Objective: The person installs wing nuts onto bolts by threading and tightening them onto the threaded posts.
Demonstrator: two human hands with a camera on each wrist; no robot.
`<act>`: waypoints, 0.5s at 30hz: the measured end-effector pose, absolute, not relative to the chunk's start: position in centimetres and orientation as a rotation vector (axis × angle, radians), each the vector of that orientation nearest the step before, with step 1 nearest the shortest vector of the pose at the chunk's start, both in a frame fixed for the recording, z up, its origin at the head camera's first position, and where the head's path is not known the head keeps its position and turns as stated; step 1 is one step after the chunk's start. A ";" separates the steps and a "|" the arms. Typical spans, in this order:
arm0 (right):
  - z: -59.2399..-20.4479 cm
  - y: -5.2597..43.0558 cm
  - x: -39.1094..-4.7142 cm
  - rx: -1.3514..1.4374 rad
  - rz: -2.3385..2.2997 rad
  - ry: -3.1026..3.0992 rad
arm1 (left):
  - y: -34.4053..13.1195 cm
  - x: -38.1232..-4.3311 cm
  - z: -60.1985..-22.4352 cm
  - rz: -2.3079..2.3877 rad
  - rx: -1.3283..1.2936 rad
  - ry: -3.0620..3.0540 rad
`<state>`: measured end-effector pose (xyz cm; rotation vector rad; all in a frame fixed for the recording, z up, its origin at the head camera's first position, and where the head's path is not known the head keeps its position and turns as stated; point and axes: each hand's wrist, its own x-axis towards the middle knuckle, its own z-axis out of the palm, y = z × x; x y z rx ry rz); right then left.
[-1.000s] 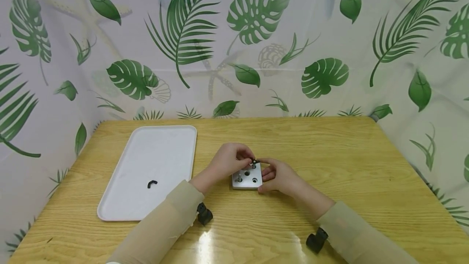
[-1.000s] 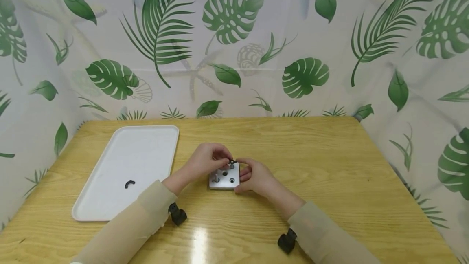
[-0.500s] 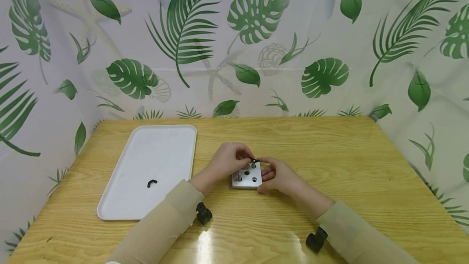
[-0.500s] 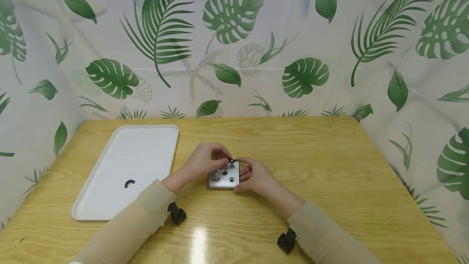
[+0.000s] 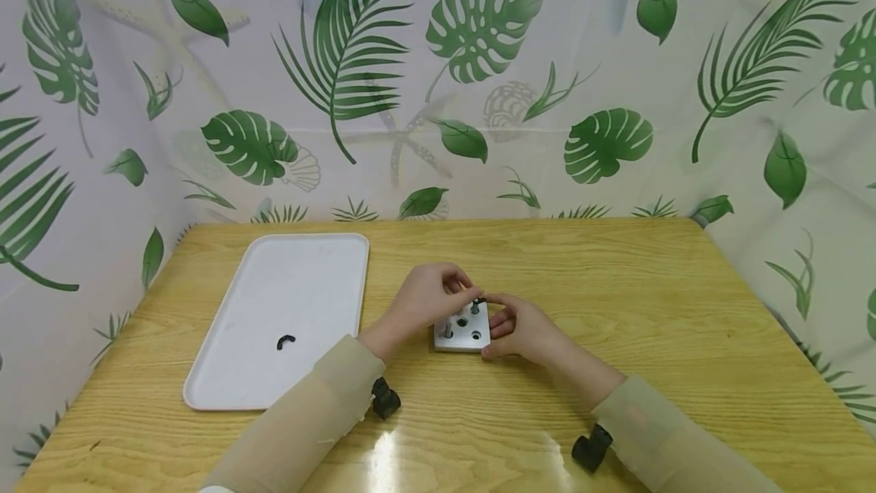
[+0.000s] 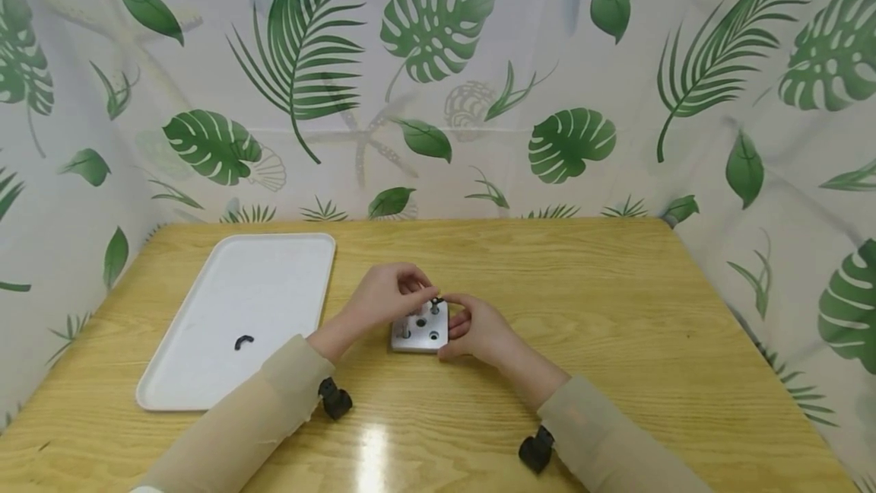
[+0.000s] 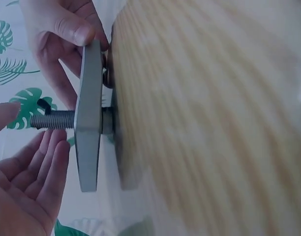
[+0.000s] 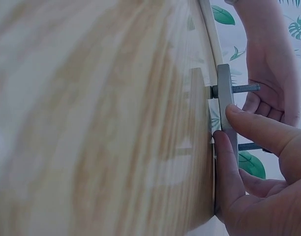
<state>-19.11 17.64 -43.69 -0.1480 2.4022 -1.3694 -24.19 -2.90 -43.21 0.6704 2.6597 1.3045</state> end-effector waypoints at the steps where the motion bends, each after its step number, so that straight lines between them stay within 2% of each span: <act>1: -43.7 17.7 -19.1 -0.147 -1.370 2.400 | -2.7 -24.1 -43.1 1.296 0.648 2.676; 15: -43.7 17.7 -18.9 -0.145 -1.347 2.423 | -1.2 -23.8 -42.9 1.257 0.524 2.733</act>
